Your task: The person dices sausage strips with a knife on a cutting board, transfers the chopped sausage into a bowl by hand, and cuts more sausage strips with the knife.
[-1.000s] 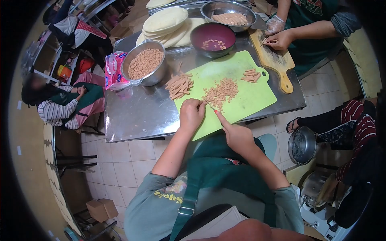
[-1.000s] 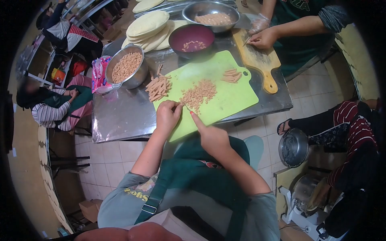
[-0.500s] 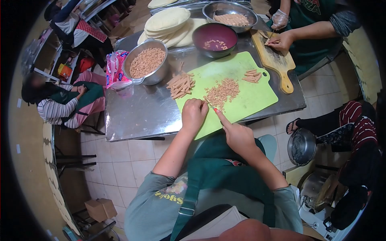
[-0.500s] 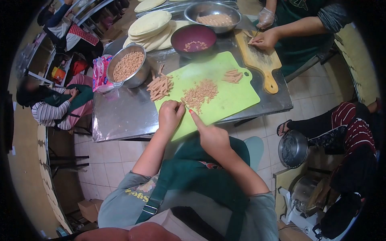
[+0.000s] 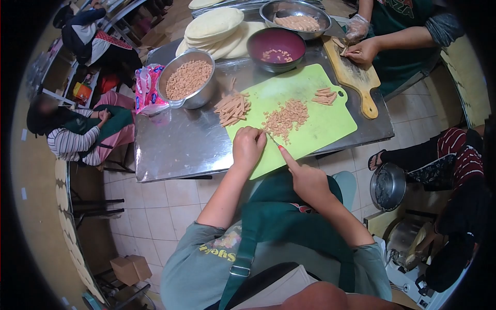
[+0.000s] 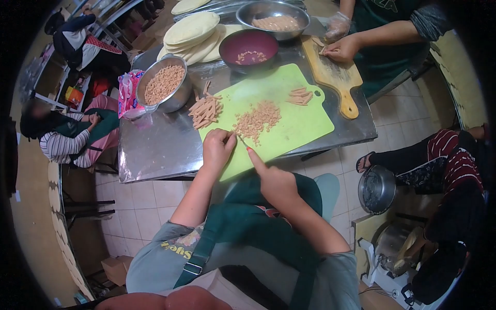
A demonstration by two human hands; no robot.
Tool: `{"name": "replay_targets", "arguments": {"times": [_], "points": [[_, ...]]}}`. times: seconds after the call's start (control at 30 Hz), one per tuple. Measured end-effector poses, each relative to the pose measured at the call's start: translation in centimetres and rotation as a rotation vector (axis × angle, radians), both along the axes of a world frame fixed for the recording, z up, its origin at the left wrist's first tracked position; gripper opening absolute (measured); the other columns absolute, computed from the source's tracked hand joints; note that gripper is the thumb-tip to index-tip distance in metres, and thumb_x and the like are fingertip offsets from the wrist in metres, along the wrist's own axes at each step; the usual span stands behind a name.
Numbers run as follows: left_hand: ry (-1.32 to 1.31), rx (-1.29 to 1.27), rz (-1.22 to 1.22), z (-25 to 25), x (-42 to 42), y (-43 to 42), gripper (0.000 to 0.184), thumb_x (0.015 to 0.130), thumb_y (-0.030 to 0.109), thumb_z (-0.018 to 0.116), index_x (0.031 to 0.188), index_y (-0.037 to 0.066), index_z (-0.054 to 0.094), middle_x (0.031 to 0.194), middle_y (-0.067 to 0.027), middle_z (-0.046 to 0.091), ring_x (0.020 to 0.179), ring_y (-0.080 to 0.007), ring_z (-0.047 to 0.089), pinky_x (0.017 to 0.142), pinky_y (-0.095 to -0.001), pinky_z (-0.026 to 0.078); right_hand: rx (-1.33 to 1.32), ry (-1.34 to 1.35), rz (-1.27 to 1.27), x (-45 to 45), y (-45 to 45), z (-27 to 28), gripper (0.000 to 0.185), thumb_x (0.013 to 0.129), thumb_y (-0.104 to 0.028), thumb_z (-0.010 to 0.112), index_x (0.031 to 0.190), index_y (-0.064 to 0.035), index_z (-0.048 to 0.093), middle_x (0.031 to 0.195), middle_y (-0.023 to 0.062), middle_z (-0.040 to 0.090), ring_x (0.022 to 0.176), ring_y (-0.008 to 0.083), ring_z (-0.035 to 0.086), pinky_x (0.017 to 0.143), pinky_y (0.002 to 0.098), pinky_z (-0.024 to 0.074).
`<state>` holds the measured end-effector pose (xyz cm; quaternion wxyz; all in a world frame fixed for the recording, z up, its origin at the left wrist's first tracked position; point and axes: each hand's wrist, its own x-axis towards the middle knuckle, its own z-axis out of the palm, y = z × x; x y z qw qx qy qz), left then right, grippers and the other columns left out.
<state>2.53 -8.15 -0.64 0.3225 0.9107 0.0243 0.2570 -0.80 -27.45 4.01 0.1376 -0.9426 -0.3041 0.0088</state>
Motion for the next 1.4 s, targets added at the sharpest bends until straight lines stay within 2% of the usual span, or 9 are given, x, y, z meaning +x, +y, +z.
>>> {"name": "replay_targets", "arguments": {"times": [0.2, 0.43, 0.57, 0.63, 0.77, 1.07, 1.2, 1.27, 1.4], "points": [[0.049, -0.042, 0.015, 0.2, -0.2, 0.1, 0.013, 0.072, 0.009, 0.068, 0.067, -0.001, 0.062, 0.066, -0.0138, 0.056, 0.067, -0.0309, 0.055, 0.064, -0.0393, 0.044, 0.081, 0.033, 0.027, 0.2, -1.3, 1.0, 0.057, 0.083, -0.017, 0.057, 0.137, -0.0236, 0.04, 0.054, 0.0086, 0.053, 0.046, 0.025, 0.054, 0.046, 0.0379, 0.0449], [-0.055, -0.044, -0.005, -0.5, -0.1, 0.0, 0.013, 0.072, 0.009, 0.066, 0.067, -0.002, 0.062, 0.066, -0.0156, 0.057, 0.067, -0.0328, 0.055, 0.063, -0.0411, 0.044, 0.091, -0.035, 0.046, 1.2, 0.2, 0.8, 0.064, 0.077, -0.009, 0.055, 0.137, -0.0233, 0.039, 0.051, 0.0095, 0.053, 0.045, 0.0271, 0.055, 0.046, 0.0387, 0.0457], [-0.069, -0.076, -0.012, 0.0, -0.2, -0.1, 0.013, 0.072, 0.008, 0.065, 0.064, -0.001, 0.06, 0.066, -0.0156, 0.056, 0.068, -0.033, 0.054, 0.064, -0.0423, 0.043, 0.085, -0.062, 0.1, 1.6, 0.6, 0.8, 0.063, 0.08, -0.01, 0.054, 0.139, -0.025, 0.037, 0.056, 0.0121, 0.056, 0.048, 0.0281, 0.057, 0.048, 0.0392, 0.0467], [-0.09, -0.066, 0.009, -0.2, -0.2, -0.1, 0.014, 0.072, 0.009, 0.065, 0.063, -0.001, 0.059, 0.065, -0.0154, 0.055, 0.067, -0.033, 0.053, 0.064, -0.0425, 0.043, -0.011, 0.074, 0.072, 1.9, 0.8, 1.0, 0.061, 0.084, -0.013, 0.052, 0.14, -0.0256, 0.034, 0.058, 0.0132, 0.057, 0.051, 0.0296, 0.058, 0.05, 0.041, 0.0472], [-0.052, -0.075, 0.016, -0.5, 0.0, -0.1, 0.015, 0.072, 0.011, 0.065, 0.063, 0.001, 0.059, 0.065, -0.0144, 0.054, 0.066, -0.0329, 0.053, 0.063, -0.0428, 0.042, -0.047, 0.174, 0.063, 2.4, 0.9, 0.9, 0.059, 0.087, -0.016, 0.05, 0.141, -0.0262, 0.029, 0.062, 0.0162, 0.059, 0.058, 0.0339, 0.059, 0.055, 0.0441, 0.0463], [-0.008, -0.071, 0.037, -0.3, -0.4, 0.2, 0.014, 0.072, 0.014, 0.066, 0.068, 0.002, 0.062, 0.069, -0.014, 0.057, 0.07, -0.0323, 0.053, 0.064, -0.041, 0.043, -0.068, 0.25, 0.039, 1.5, -1.5, 1.4, 0.058, 0.088, -0.016, 0.049, 0.141, -0.0265, 0.029, 0.066, 0.0173, 0.06, 0.063, 0.0356, 0.06, 0.06, 0.047, 0.0464], [-0.015, -0.044, 0.019, -0.6, -0.4, 0.3, 0.013, 0.073, 0.014, 0.066, 0.069, 0.001, 0.062, 0.069, -0.0137, 0.057, 0.07, -0.0322, 0.053, 0.065, -0.0409, 0.043, -0.026, 0.224, 0.043, 1.7, -1.5, 1.6, 0.058, 0.088, -0.016, 0.049, 0.141, -0.0265, 0.03, 0.066, 0.0174, 0.06, 0.063, 0.0355, 0.06, 0.059, 0.0462, 0.0466], [-0.033, -0.03, 0.003, -0.7, -0.5, 0.2, 0.013, 0.073, 0.013, 0.066, 0.069, 0.001, 0.063, 0.068, -0.0136, 0.057, 0.07, -0.0321, 0.053, 0.065, -0.0409, 0.043, -0.005, 0.162, 0.038, 1.8, -1.2, 1.6, 0.057, 0.089, -0.019, 0.05, 0.141, -0.0294, 0.029, 0.064, 0.0135, 0.06, 0.06, 0.031, 0.061, 0.057, 0.0431, 0.048], [-0.062, -0.03, -0.001, -0.2, -0.7, 0.0, 0.012, 0.072, 0.01, 0.065, 0.066, 0.001, 0.061, 0.067, -0.0142, 0.056, 0.069, -0.0325, 0.054, 0.065, -0.0416, 0.043, -0.001, 0.15, 0.048, 1.9, -0.5, 1.7, 0.056, 0.088, -0.019, 0.05, 0.14, -0.0286, 0.031, 0.062, 0.0129, 0.06, 0.058, 0.0308, 0.061, 0.056, 0.0425, 0.048]]}}
